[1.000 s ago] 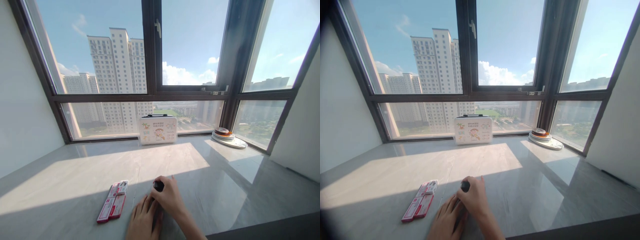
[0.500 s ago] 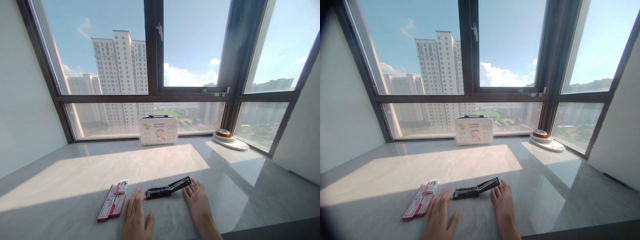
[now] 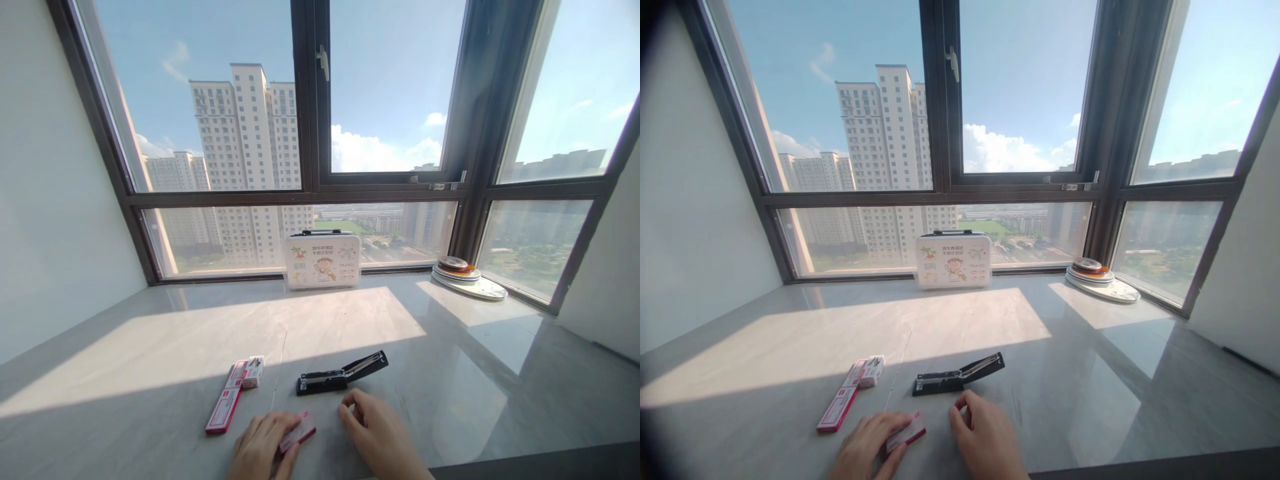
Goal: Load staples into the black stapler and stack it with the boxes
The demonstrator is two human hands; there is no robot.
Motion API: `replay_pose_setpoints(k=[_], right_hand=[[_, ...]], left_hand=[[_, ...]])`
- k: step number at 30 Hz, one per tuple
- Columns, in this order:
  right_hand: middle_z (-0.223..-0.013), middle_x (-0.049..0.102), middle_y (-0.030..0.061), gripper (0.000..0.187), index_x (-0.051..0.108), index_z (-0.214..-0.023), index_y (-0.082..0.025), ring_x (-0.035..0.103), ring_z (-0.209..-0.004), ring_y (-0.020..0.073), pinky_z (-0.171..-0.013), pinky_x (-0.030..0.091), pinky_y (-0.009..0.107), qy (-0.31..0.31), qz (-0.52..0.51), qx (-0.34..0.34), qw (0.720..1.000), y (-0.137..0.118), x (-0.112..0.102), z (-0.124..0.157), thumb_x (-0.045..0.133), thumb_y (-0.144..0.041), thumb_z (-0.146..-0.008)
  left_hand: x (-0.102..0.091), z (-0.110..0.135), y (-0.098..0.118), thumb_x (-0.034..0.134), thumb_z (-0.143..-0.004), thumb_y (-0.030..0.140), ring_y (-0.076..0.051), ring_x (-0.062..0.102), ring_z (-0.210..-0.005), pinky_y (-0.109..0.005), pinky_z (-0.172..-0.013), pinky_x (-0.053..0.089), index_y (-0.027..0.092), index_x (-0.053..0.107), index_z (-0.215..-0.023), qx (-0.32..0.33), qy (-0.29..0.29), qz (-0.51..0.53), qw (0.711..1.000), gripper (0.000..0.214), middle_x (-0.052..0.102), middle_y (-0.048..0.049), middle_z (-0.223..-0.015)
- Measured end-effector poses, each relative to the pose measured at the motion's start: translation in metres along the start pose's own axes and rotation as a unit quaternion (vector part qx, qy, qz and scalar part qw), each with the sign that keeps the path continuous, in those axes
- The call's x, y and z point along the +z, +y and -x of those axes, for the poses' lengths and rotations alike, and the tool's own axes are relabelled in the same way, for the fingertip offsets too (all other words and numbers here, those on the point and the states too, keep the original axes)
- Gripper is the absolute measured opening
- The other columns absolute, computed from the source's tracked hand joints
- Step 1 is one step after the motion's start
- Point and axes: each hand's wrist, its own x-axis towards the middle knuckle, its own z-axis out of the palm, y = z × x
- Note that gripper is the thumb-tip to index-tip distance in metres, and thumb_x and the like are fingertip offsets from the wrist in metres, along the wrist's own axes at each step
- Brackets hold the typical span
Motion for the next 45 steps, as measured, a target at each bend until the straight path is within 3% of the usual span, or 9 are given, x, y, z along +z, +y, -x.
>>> replay_pose_setpoints(k=[6,13,17,22,28,34,39,42,45], right_hand=[[-0.073,0.067,0.0003,0.024,0.063,-0.078,-0.019,0.06,-0.07,0.015,-0.059,0.033,0.023,-0.057,-0.027,0.003,0.998,0.005,0.002,-0.022,0.055,-0.036,-0.092],[-0.069,0.063,0.0008,0.025,0.061,-0.077,-0.018,0.055,-0.066,0.0158,-0.057,0.03,0.025,-0.045,0.017,0.045,0.998,0.041,-0.034,-0.028,0.061,-0.039,-0.089],[-0.069,0.065,-0.0013,0.017,0.068,-0.094,-0.023,0.057,-0.067,0.0166,-0.057,0.028,0.026,-0.019,0.095,-0.014,0.995,0.017,-0.044,-0.025,0.065,-0.037,-0.085],[-0.075,0.073,0.0001,0.014,0.079,-0.086,-0.031,0.062,-0.072,0.0187,-0.059,0.028,0.027,-0.13,0.168,-0.172,0.962,-0.026,-0.034,-0.043,0.07,-0.03,-0.076],[-0.063,0.068,-0.0016,0.014,0.079,-0.08,-0.027,0.058,-0.06,0.0147,-0.055,0.029,0.024,-0.18,0.17,-0.213,0.945,-0.037,-0.027,-0.062,0.07,-0.028,-0.069],[-0.072,0.068,-0.0035,0.014,0.071,-0.085,-0.022,0.057,-0.064,0.0111,-0.057,0.034,0.02,-0.126,0.032,-0.17,0.977,-0.007,-0.048,-0.045,0.061,-0.019,-0.076],[-0.071,0.064,-0.0038,0.018,0.072,-0.097,-0.022,0.055,-0.064,0.0118,-0.061,0.037,0.022,-0.087,0.018,-0.109,0.99,0.025,-0.063,-0.024,0.061,-0.022,-0.082],[-0.082,0.066,-0.002,0.037,0.07,-0.114,-0.024,0.057,-0.069,0.0138,-0.064,0.04,0.023,-0.1,0.009,-0.082,0.992,0.032,-0.066,-0.016,0.072,-0.035,-0.078],[-0.088,0.068,-0.0008,0.035,0.074,-0.108,-0.025,0.058,-0.073,0.015,-0.065,0.039,0.024,-0.113,0.009,-0.087,0.99,0.03,-0.062,-0.014,0.077,-0.038,-0.075]], left_hand=[[0.0,-0.033,0.051,0.069,-0.079,0.025,-0.024,0.062,-0.112,-0.035,-0.1,0.048,0.03,0.067,-0.121,-0.011,-0.025,0.108,0.994,0.042,0.071,-0.0026,-0.119],[0.006,-0.038,0.034,0.067,-0.079,0.022,-0.023,0.063,-0.107,-0.035,-0.098,0.05,0.028,0.066,-0.123,-0.035,-0.025,0.175,0.984,0.044,0.068,-0.0048,-0.114],[0.012,-0.037,0.028,0.068,-0.079,0.023,-0.023,0.063,-0.108,-0.034,-0.099,0.05,0.029,0.063,-0.128,-0.039,-0.026,0.195,0.98,0.05,0.067,-0.0049,-0.116],[0.016,-0.037,0.024,0.069,-0.08,0.026,-0.022,0.062,-0.109,-0.033,-0.098,0.049,0.031,0.06,-0.132,-0.027,-0.027,0.209,0.977,0.053,0.066,-0.0043,-0.118],[0.013,-0.039,0.022,0.071,-0.075,0.024,-0.024,0.063,-0.106,-0.033,-0.095,0.049,0.03,0.062,-0.128,-0.035,-0.034,0.192,0.98,0.054,0.067,-0.0043,-0.115],[0.01,-0.039,0.027,0.067,-0.078,0.023,-0.023,0.063,-0.106,-0.034,-0.097,0.049,0.029,0.06,-0.132,-0.034,-0.036,0.204,0.978,0.055,0.067,-0.0048,-0.115],[0.006,-0.038,0.029,0.069,-0.077,0.027,-0.024,0.061,-0.107,-0.034,-0.097,0.047,0.029,0.063,-0.125,-0.027,-0.012,0.187,0.982,0.049,0.067,-0.0051,-0.116],[0.006,-0.04,0.031,0.062,-0.086,0.039,-0.021,0.063,-0.087,-0.031,-0.082,0.048,0.026,0.066,-0.115,-0.067,-0.018,0.168,0.983,0.032,0.07,-0.0032,-0.098],[0.01,-0.043,0.04,0.052,-0.092,0.041,-0.018,0.061,-0.073,-0.029,-0.075,0.045,0.026,0.066,-0.106,-0.099,-0.037,0.155,0.982,0.025,0.07,-0.0003,-0.085]])
